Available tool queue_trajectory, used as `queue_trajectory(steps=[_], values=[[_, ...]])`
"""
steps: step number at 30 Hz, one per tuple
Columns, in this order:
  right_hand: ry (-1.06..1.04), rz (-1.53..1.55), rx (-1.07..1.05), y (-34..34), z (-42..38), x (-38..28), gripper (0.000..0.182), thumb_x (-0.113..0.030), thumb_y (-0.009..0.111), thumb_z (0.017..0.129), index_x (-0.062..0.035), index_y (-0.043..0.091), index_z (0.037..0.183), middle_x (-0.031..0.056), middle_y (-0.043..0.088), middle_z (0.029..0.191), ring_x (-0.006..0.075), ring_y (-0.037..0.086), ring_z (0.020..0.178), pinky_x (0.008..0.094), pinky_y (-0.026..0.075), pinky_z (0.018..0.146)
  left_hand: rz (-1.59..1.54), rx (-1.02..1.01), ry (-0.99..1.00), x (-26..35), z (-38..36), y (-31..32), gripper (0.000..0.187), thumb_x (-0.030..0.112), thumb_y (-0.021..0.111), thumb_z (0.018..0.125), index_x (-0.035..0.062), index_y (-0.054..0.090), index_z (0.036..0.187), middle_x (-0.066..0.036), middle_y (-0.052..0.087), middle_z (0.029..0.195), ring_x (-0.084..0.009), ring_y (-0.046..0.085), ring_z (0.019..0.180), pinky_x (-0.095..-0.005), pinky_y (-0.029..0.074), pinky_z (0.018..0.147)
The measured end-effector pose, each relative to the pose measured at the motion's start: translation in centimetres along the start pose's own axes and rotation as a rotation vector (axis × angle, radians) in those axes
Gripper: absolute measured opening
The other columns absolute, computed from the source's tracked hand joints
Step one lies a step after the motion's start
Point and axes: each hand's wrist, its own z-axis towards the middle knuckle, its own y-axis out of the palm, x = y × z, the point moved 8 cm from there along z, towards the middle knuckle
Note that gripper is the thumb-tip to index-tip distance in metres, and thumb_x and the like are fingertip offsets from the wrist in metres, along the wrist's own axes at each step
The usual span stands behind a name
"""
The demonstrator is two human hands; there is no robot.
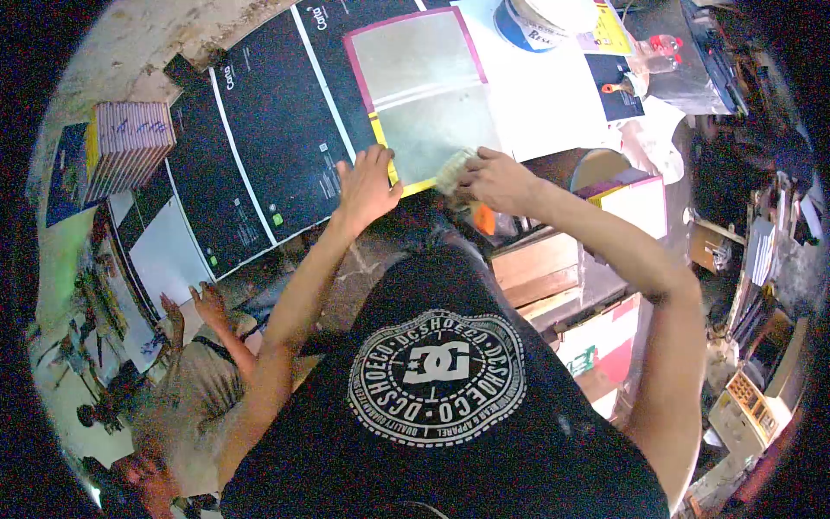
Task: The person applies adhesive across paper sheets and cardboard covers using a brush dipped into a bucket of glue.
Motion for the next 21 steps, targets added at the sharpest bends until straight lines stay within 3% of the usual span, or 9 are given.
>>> queue_trajectory(steps=[4, 8, 9, 10, 12, 15, 17, 19, 21], values=[[0.149, 0.128, -0.068, -3.6, -3.2, 0.3, 0.029, -0.024, 0.057, 0.086, -0.0201, 0.069, 0.112, -0.0062, 0.065, 0.109, 0.0138, 0.059, 0.106, 0.0336, 0.042, 0.089, -0.065, 0.049, 0.017, -0.5, 0.1, -0.5, 0.058, 0.031, 0.073, 0.074, 0.0065, 0.055, 0.123, -0.009, 0.053, 0.124, -0.0288, 0.051, 0.112, -0.0531, 0.037, 0.083], [0.583, 0.343, 0.717, -9.6, -4.4, 1.8, 0.018, -0.011, 0.071, 0.082, -0.0069, 0.069, 0.099, 0.0070, 0.070, 0.090, 0.0222, 0.067, 0.084, 0.0334, 0.053, 0.071, -0.086, 0.024, 0.019, 1.1, -1.6, -1.5, 0.057, 0.028, 0.072, 0.071, 0.0045, 0.056, 0.121, -0.011, 0.053, 0.124, -0.0299, 0.050, 0.113, -0.0513, 0.037, 0.084], [0.902, 0.643, 0.800, -4.2, -4.7, 3.2, 0.014, -0.008, 0.075, 0.081, -0.0030, 0.068, 0.092, 0.0113, 0.070, 0.084, 0.0227, 0.068, 0.074, 0.0313, 0.054, 0.063, -0.043, -0.050, 0.039, 1.4, -2.0, -0.2, 0.057, 0.026, 0.070, 0.070, 0.0026, 0.056, 0.120, -0.012, 0.053, 0.124, -0.0296, 0.050, 0.113, -0.0504, 0.036, 0.085], [1.053, 0.782, 0.731, -3.5, -3.6, 2.8, 0.019, -0.017, 0.077, 0.081, -0.0025, 0.067, 0.090, 0.0125, 0.069, 0.081, 0.0213, 0.069, 0.073, 0.0333, 0.054, 0.064, -0.051, -0.030, 0.042, 1.6, -2.2, 0.1, 0.055, 0.026, 0.068, 0.069, 0.0016, 0.057, 0.117, -0.013, 0.053, 0.120, -0.0296, 0.051, 0.112, -0.0507, 0.036, 0.085], [0.988, 0.852, 0.841, 2.1, -0.9, 2.0, 0.023, -0.022, 0.079, 0.080, -0.0029, 0.067, 0.087, 0.0138, 0.068, 0.077, 0.0253, 0.069, 0.069, 0.0373, 0.055, 0.064, -0.065, 0.012, 0.063, 2.0, -2.1, 0.0, 0.050, 0.024, 0.066, 0.069, -0.0005, 0.060, 0.112, -0.014, 0.055, 0.113, -0.0296, 0.052, 0.110, -0.0513, 0.036, 0.086], [1.148, 0.654, 0.894, 5.5, -3.4, 2.3, 0.028, -0.029, 0.078, 0.080, -0.0036, 0.068, 0.083, 0.0159, 0.068, 0.073, 0.0295, 0.070, 0.068, 0.0410, 0.055, 0.063, 0.010, -0.018, 0.068, 2.5, -2.5, 0.3, 0.057, 0.026, 0.068, 0.070, -0.0014, 0.057, 0.119, -0.014, 0.053, 0.122, -0.0288, 0.054, 0.110, -0.0506, 0.036, 0.087], [1.214, 0.466, 0.846, 4.4, -8.3, 4.3, 0.036, -0.038, 0.070, 0.085, -0.0038, 0.068, 0.073, 0.0159, 0.067, 0.064, 0.0331, 0.069, 0.061, 0.0430, 0.055, 0.058, 0.020, -0.016, 0.077, 2.4, -2.7, 0.3, 0.059, 0.027, 0.069, 0.071, -0.0015, 0.055, 0.121, -0.014, 0.052, 0.124, -0.0285, 0.054, 0.111, -0.0505, 0.036, 0.088], [1.396, 0.384, 0.574, 2.2, -13.0, 6.4, 0.038, -0.039, 0.068, 0.087, -0.0036, 0.070, 0.072, 0.0158, 0.067, 0.063, 0.0321, 0.068, 0.058, 0.0432, 0.055, 0.056, 0.007, -0.024, 0.079, 2.4, -2.5, 0.2, 0.061, 0.028, 0.070, 0.072, -0.0015, 0.054, 0.123, -0.014, 0.051, 0.126, -0.0284, 0.054, 0.111, -0.0503, 0.036, 0.088], [1.400, 0.350, 0.787, -0.5, -14.6, 7.7, 0.038, -0.038, 0.067, 0.088, -0.0030, 0.070, 0.074, 0.0149, 0.067, 0.062, 0.0314, 0.068, 0.057, 0.0422, 0.055, 0.056, 0.001, -0.038, 0.057, 2.1, -2.3, 0.5, 0.063, 0.028, 0.071, 0.072, 0.0006, 0.053, 0.126, -0.013, 0.050, 0.129, -0.0289, 0.052, 0.116, -0.0519, 0.036, 0.089]])
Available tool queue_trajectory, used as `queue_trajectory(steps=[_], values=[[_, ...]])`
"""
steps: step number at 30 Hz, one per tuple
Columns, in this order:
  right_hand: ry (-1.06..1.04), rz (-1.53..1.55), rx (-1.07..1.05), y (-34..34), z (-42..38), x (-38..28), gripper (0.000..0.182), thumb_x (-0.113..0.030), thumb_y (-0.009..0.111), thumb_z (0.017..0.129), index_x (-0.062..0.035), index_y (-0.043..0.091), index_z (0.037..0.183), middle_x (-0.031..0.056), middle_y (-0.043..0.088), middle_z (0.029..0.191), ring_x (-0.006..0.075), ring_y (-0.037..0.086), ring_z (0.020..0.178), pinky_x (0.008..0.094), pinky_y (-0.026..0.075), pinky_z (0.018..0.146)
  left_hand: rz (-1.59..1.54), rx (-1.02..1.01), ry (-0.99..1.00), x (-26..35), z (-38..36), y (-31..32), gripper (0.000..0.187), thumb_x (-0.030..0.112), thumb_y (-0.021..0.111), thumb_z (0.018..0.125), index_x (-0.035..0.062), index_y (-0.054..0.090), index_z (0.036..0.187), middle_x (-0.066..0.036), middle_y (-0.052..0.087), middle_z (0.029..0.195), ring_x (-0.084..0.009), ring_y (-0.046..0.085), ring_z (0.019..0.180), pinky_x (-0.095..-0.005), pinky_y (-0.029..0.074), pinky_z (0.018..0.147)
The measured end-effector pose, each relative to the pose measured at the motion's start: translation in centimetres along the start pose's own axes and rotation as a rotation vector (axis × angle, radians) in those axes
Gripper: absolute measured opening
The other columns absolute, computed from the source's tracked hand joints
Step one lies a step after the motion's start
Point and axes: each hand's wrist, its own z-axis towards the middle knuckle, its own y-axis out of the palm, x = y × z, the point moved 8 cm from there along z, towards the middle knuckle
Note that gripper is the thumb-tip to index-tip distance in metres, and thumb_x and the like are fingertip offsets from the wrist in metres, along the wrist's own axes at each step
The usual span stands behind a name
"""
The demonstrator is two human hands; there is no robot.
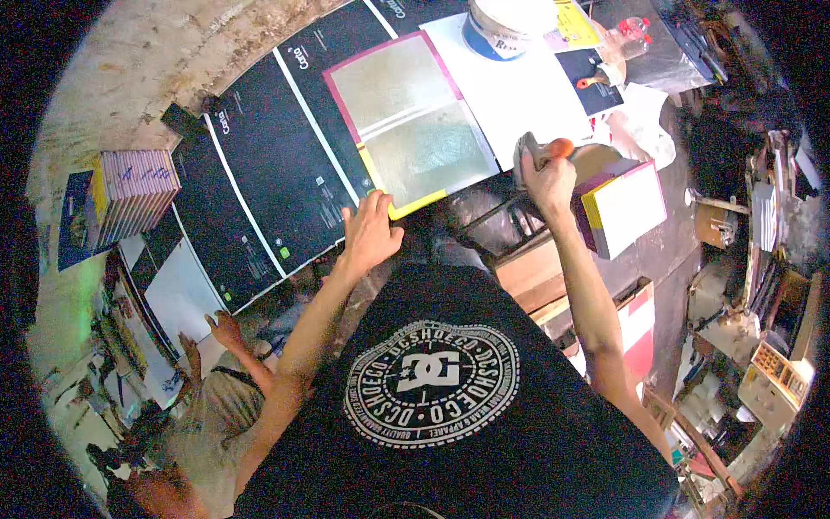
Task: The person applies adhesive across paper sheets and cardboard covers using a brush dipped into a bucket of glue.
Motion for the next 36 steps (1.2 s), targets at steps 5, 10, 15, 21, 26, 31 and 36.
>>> queue_trajectory(steps=[5, 10, 15, 21, 26, 31, 36], values=[[-0.095, 0.444, -0.079, 11.9, -0.4, -8.7, 0.041, -0.042, 0.069, 0.084, -0.0016, 0.067, 0.087, 0.0222, 0.069, 0.076, 0.0374, 0.070, 0.071, 0.0477, 0.055, 0.065, 0.036, -0.105, -0.030, 0.5, 0.6, -0.3, 0.060, 0.035, 0.069, 0.073, 0.0004, 0.059, 0.122, -0.014, 0.056, 0.124, -0.0291, 0.057, 0.113, -0.0529, 0.036, 0.089], [-0.089, 0.134, -0.332, 15.3, 3.7, -8.5, 0.045, -0.047, 0.066, 0.084, -0.0021, 0.064, 0.091, 0.0249, 0.067, 0.073, 0.0425, 0.067, 0.069, 0.0505, 0.054, 0.067, 0.033, -0.119, -0.022, 1.2, 1.4, -1.0, 0.057, 0.038, 0.067, 0.072, -0.0053, 0.065, 0.109, -0.017, 0.061, 0.117, -0.0293, 0.060, 0.109, -0.0503, 0.035, 0.091], [-0.034, 0.143, -0.053, 4.2, 6.7, -4.4, 0.035, -0.038, 0.066, 0.084, -0.0041, 0.073, 0.091, 0.0208, 0.069, 0.075, 0.0354, 0.070, 0.073, 0.0437, 0.055, 0.070, -0.028, -0.128, -0.061, -0.3, 1.5, -0.9, 0.052, 0.044, 0.066, 0.075, 0.0021, 0.072, 0.106, -0.013, 0.065, 0.111, -0.0293, 0.061, 0.110, -0.0541, 0.038, 0.093], [0.153, 0.415, 0.368, -5.5, 3.4, -1.3, 0.030, -0.027, 0.073, 0.084, 0.0013, 0.073, 0.094, 0.0154, 0.074, 0.084, 0.0239, 0.072, 0.079, 0.0362, 0.055, 0.076, -0.561, 0.443, -0.577, -12.8, 10.6, -1.2, 0.049, 0.039, 0.072, 0.075, -0.0011, 0.071, 0.103, -0.021, 0.072, 0.097, -0.0321, 0.070, 0.095, -0.0416, 0.051, 0.089], [0.163, 0.449, 0.407, -6.6, 3.2, -1.3, 0.031, -0.027, 0.074, 0.084, 0.0022, 0.072, 0.093, 0.0137, 0.074, 0.081, 0.0211, 0.071, 0.079, 0.0350, 0.054, 0.076, -0.471, 0.366, -0.673, -13.9, 13.6, -0.1, 0.050, 0.037, 0.074, 0.075, -0.0037, 0.070, 0.103, -0.019, 0.073, 0.085, -0.0296, 0.073, 0.083, -0.0393, 0.055, 0.081], [0.138, 0.483, 0.376, -3.9, 5.4, -3.2, 0.030, -0.027, 0.074, 0.084, 0.0018, 0.072, 0.093, 0.0127, 0.073, 0.079, 0.0186, 0.071, 0.075, 0.0341, 0.055, 0.071, -0.894, 0.217, -0.744, -16.7, 11.6, 0.6, 0.031, 0.028, 0.069, 0.077, 0.0013, 0.071, 0.093, -0.012, 0.072, 0.087, -0.0243, 0.069, 0.075, -0.0354, 0.052, 0.065], [0.000, 0.718, 0.046, 10.1, 7.2, -14.2, 0.035, -0.035, 0.070, 0.082, -0.0006, 0.067, 0.088, 0.0158, 0.071, 0.077, 0.0276, 0.071, 0.072, 0.0404, 0.056, 0.066, -1.181, 0.136, -0.700, -16.0, 10.4, 0.2, 0.012, 0.014, 0.064, 0.082, 0.0040, 0.069, 0.084, -0.004, 0.067, 0.075, -0.0090, 0.055, 0.057, -0.0233, 0.037, 0.046]])
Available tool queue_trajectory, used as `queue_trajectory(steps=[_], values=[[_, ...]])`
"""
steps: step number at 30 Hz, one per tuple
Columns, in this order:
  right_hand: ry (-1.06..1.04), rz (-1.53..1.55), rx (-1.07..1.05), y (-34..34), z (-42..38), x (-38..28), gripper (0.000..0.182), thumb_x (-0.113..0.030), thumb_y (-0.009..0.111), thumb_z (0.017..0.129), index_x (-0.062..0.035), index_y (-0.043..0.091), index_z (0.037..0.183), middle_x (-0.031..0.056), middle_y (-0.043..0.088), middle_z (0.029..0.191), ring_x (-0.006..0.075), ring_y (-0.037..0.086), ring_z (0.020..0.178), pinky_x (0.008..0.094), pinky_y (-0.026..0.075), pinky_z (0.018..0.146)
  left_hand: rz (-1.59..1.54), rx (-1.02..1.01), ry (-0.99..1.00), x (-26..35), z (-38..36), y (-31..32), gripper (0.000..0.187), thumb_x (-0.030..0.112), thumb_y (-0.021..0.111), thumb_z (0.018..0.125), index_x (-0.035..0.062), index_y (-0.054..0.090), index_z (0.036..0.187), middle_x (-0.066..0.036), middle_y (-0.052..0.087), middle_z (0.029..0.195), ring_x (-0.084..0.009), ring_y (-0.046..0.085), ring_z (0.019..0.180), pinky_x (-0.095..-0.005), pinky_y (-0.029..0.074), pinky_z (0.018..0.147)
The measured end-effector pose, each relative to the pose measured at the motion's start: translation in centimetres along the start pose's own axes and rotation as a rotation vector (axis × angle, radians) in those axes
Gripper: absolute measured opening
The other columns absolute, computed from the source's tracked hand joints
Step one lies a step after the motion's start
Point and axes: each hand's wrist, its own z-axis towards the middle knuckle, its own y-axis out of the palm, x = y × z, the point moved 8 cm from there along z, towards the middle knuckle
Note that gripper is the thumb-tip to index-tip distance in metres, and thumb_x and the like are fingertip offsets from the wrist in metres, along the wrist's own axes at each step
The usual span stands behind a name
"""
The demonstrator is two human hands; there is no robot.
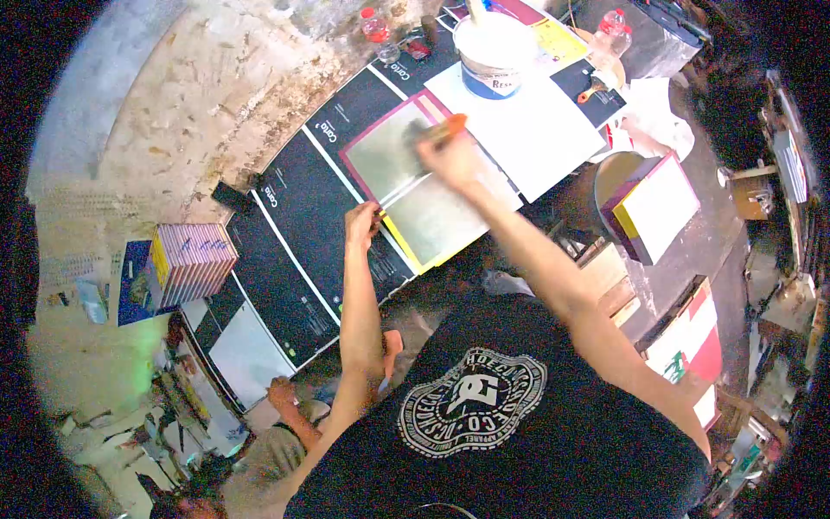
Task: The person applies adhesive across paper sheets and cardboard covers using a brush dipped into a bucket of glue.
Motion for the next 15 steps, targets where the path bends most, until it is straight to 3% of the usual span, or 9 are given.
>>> queue_trajectory(steps=[2, 3, 5, 9, 11, 12, 13, 14, 15], values=[[0.099, -0.088, -0.261, 8.8, -1.4, 2.5, 0.048, -0.047, 0.063, 0.083, 0.0008, 0.066, 0.088, 0.0254, 0.068, 0.077, 0.0399, 0.070, 0.076, 0.0515, 0.055, 0.073, 0.030, 0.014, 0.018, -0.2, 0.3, 0.1, 0.015, 0.017, 0.064, 0.083, 0.0043, 0.071, 0.084, -0.003, 0.067, 0.071, -0.0070, 0.054, 0.057, -0.0235, 0.035, 0.045], [0.091, -0.303, -0.346, 10.2, -2.0, 1.3, 0.053, -0.051, 0.061, 0.085, 0.0015, 0.068, 0.086, 0.0301, 0.066, 0.077, 0.0430, 0.070, 0.078, 0.0535, 0.054, 0.074, 0.040, 0.035, 0.027, -0.2, 0.3, 0.0, 0.016, 0.017, 0.064, 0.083, 0.0039, 0.071, 0.085, -0.003, 0.067, 0.070, -0.0068, 0.053, 0.055, -0.0238, 0.033, 0.044], [0.207, -0.311, -0.271, 10.0, -1.0, 3.1, 0.058, -0.055, 0.058, 0.087, 0.0017, 0.070, 0.081, 0.0309, 0.066, 0.074, 0.0460, 0.068, 0.076, 0.0536, 0.054, 0.072, 0.069, 0.063, 0.016, -0.6, 0.3, -0.5, 0.017, 0.018, 0.064, 0.083, 0.0033, 0.072, 0.084, -0.004, 0.067, 0.069, -0.0066, 0.049, 0.050, -0.0244, 0.031, 0.042], [-0.032, -0.503, -0.186, 4.0, 4.3, 8.9, 0.059, -0.056, 0.058, 0.088, -0.0002, 0.069, 0.074, 0.0261, 0.065, 0.067, 0.0408, 0.069, 0.065, 0.0498, 0.055, 0.065, 0.054, 0.079, -0.006, -1.8, 0.6, -1.0, 0.017, 0.018, 0.065, 0.082, 0.0034, 0.073, 0.086, -0.006, 0.069, 0.072, -0.0072, 0.044, 0.044, -0.0249, 0.027, 0.039], [-0.046, -0.576, -0.103, -1.1, 4.5, 4.8, 0.052, -0.052, 0.060, 0.087, -0.0028, 0.069, 0.073, 0.0225, 0.066, 0.066, 0.0380, 0.068, 0.063, 0.0479, 0.055, 0.062, 0.089, 0.081, -0.011, -0.6, 0.2, -0.8, 0.017, 0.018, 0.066, 0.081, 0.0038, 0.073, 0.086, -0.006, 0.069, 0.073, -0.0072, 0.045, 0.045, -0.0247, 0.026, 0.039], [0.023, -0.522, -0.027, -1.6, 3.8, 3.6, 0.042, -0.044, 0.061, 0.087, -0.0055, 0.069, 0.072, 0.0200, 0.066, 0.065, 0.0378, 0.068, 0.063, 0.0478, 0.054, 0.061, 0.081, 0.028, -0.014, -0.7, 0.1, -0.6, 0.016, 0.020, 0.065, 0.080, 0.0046, 0.069, 0.083, -0.004, 0.066, 0.075, -0.0100, 0.059, 0.061, -0.0260, 0.030, 0.042], [-0.030, -0.460, 0.014, -0.5, 2.6, 3.3, 0.034, -0.038, 0.061, 0.088, -0.0068, 0.068, 0.075, 0.0206, 0.066, 0.067, 0.0370, 0.067, 0.061, 0.0484, 0.053, 0.058, 0.059, 0.013, -0.005, -0.9, 0.4, -0.6, 0.016, 0.020, 0.065, 0.080, 0.0046, 0.069, 0.083, -0.003, 0.067, 0.075, -0.0100, 0.060, 0.062, -0.0262, 0.030, 0.042], [0.141, -0.296, -0.001, 0.5, 0.4, 2.4, 0.032, -0.034, 0.060, 0.087, -0.0043, 0.065, 0.078, 0.0228, 0.065, 0.067, 0.0372, 0.067, 0.060, 0.0482, 0.052, 0.055, 0.044, -0.008, 0.002, -1.5, 1.0, -0.7, 0.016, 0.020, 0.065, 0.081, 0.0045, 0.069, 0.083, -0.003, 0.067, 0.076, -0.0099, 0.060, 0.064, -0.0265, 0.031, 0.043], [0.091, -0.323, -0.091, 3.1, -2.1, 2.2, 0.039, -0.041, 0.059, 0.089, -0.0034, 0.064, 0.081, 0.0225, 0.062, 0.062, 0.0370, 0.066, 0.059, 0.0482, 0.052, 0.056, 0.033, -0.033, 0.004, -2.2, 1.7, -0.5, 0.016, 0.020, 0.065, 0.081, 0.0044, 0.069, 0.084, -0.003, 0.067, 0.077, -0.0098, 0.060, 0.065, -0.0268, 0.032, 0.044]])
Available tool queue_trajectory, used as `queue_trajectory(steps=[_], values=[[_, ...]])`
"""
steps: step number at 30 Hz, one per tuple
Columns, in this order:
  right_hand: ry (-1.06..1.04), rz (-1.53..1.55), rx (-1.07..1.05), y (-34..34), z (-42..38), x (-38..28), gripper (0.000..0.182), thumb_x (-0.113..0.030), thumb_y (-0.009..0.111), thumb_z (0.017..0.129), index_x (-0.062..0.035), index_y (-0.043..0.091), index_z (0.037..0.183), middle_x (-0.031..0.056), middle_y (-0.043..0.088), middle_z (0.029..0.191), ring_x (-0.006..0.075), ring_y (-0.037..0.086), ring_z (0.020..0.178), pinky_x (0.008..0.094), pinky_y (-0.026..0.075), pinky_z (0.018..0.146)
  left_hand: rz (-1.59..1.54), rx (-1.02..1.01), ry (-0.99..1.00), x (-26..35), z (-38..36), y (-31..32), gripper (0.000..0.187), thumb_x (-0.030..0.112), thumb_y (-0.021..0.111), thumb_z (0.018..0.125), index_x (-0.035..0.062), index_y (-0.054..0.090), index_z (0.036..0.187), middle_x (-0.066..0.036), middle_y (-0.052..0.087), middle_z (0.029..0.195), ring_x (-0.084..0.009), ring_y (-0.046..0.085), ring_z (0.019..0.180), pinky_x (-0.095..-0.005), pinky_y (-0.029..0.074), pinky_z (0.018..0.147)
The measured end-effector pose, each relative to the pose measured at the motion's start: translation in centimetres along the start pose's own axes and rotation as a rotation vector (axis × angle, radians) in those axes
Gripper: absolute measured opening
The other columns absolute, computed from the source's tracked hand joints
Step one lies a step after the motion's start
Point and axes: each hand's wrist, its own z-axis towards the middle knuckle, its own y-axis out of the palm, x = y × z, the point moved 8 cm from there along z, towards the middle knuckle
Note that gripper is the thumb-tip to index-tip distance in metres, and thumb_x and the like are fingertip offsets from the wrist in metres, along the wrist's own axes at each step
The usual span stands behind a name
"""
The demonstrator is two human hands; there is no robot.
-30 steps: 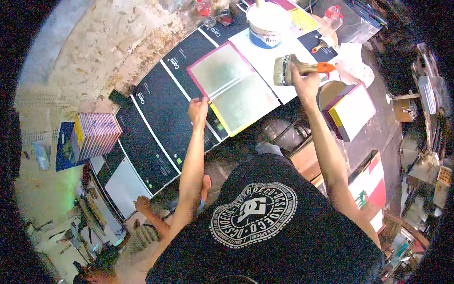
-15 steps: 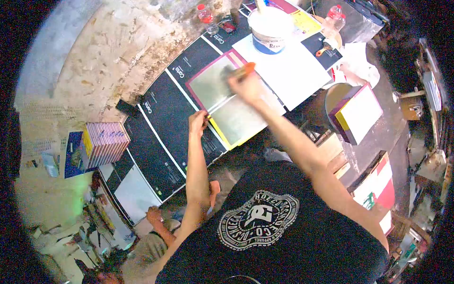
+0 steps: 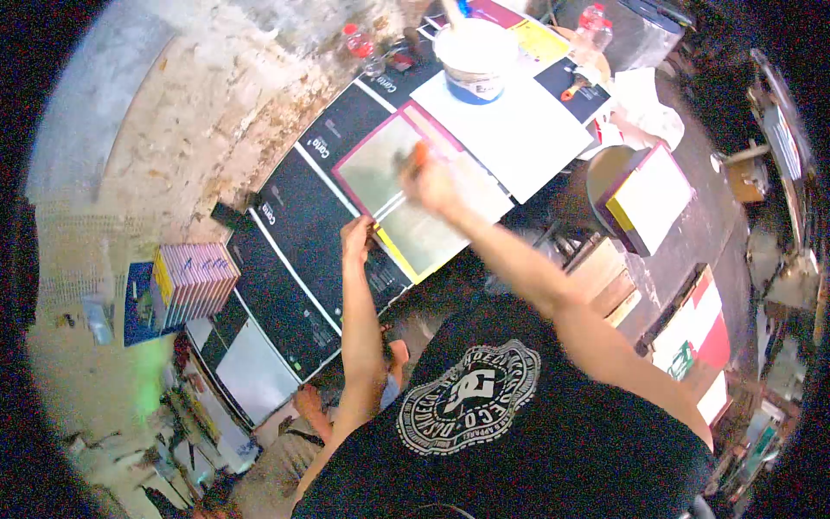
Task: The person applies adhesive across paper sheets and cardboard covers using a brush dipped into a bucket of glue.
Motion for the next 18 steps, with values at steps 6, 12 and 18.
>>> queue_trajectory(steps=[6, 12, 18], values=[[0.142, -0.198, -0.138, -1.3, -3.1, 5.8, 0.046, -0.047, 0.062, 0.088, -0.0020, 0.069, 0.084, 0.0232, 0.066, 0.068, 0.0378, 0.069, 0.067, 0.0480, 0.055, 0.070, -0.056, 0.070, 0.013, -0.1, 0.0, -0.6, 0.010, 0.016, 0.066, 0.079, 0.0060, 0.067, 0.082, -0.001, 0.065, 0.073, -0.0078, 0.057, 0.058, -0.0242, 0.032, 0.042], [0.187, -0.284, 0.103, -12.8, -6.5, 11.2, 0.043, -0.042, 0.067, 0.085, 0.0007, 0.066, 0.086, 0.0195, 0.069, 0.074, 0.0361, 0.070, 0.073, 0.0453, 0.055, 0.068, -0.059, 0.058, -0.009, -0.5, -0.6, -0.7, 0.007, 0.014, 0.066, 0.079, 0.0074, 0.064, 0.078, 0.000, 0.063, 0.071, -0.0072, 0.057, 0.057, -0.0218, 0.029, 0.040], [0.138, -0.174, 0.182, -12.3, -9.6, 6.9, 0.044, -0.043, 0.067, 0.085, 0.0000, 0.066, 0.075, 0.0225, 0.066, 0.070, 0.0400, 0.069, 0.069, 0.0471, 0.054, 0.068, -0.063, 0.045, 0.016, -0.2, -1.1, -0.9, 0.009, 0.016, 0.067, 0.080, 0.0067, 0.067, 0.080, 0.000, 0.063, 0.071, -0.0077, 0.056, 0.054, -0.0219, 0.028, 0.039]])
